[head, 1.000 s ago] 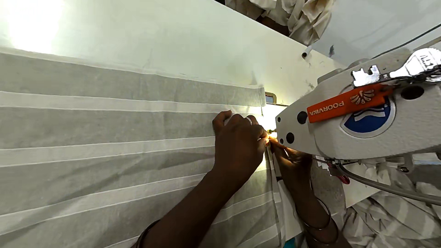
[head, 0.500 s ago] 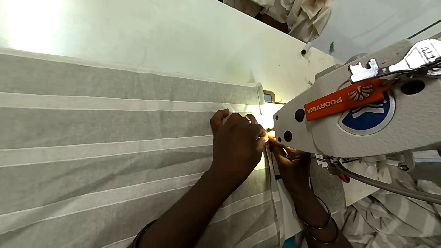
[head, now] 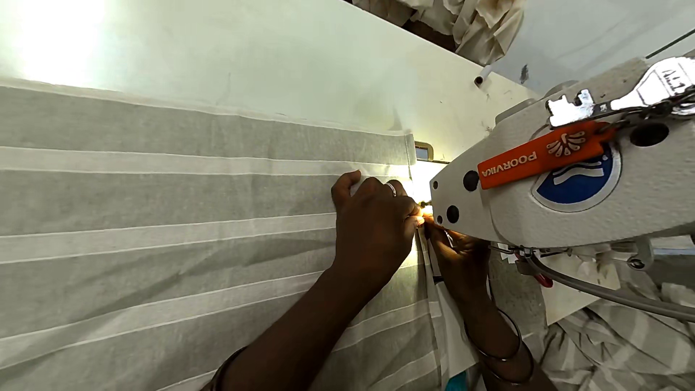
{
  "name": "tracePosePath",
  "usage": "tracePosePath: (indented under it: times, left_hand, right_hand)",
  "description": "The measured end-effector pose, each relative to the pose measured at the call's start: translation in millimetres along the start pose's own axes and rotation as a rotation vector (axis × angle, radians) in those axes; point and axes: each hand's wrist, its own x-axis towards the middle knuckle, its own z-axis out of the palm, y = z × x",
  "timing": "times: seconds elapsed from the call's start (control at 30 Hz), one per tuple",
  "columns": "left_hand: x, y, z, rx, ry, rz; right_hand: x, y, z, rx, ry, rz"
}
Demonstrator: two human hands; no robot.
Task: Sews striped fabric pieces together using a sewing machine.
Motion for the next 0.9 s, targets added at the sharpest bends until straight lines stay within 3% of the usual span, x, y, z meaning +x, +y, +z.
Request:
tracePosePath:
  times: [0.2,0.9]
  left_hand:
    - [-0.3,-0.8,-0.6,0.0,0.008,0.006]
    - [-0.7,0.2,1.9,-0.002,0.03,0.008]
  right_hand:
    - [1.3,6.6,2.9,0.019,0.023,-0.04]
    - [-1.4,0.0,-1.2,0.065,-0.027,0.074]
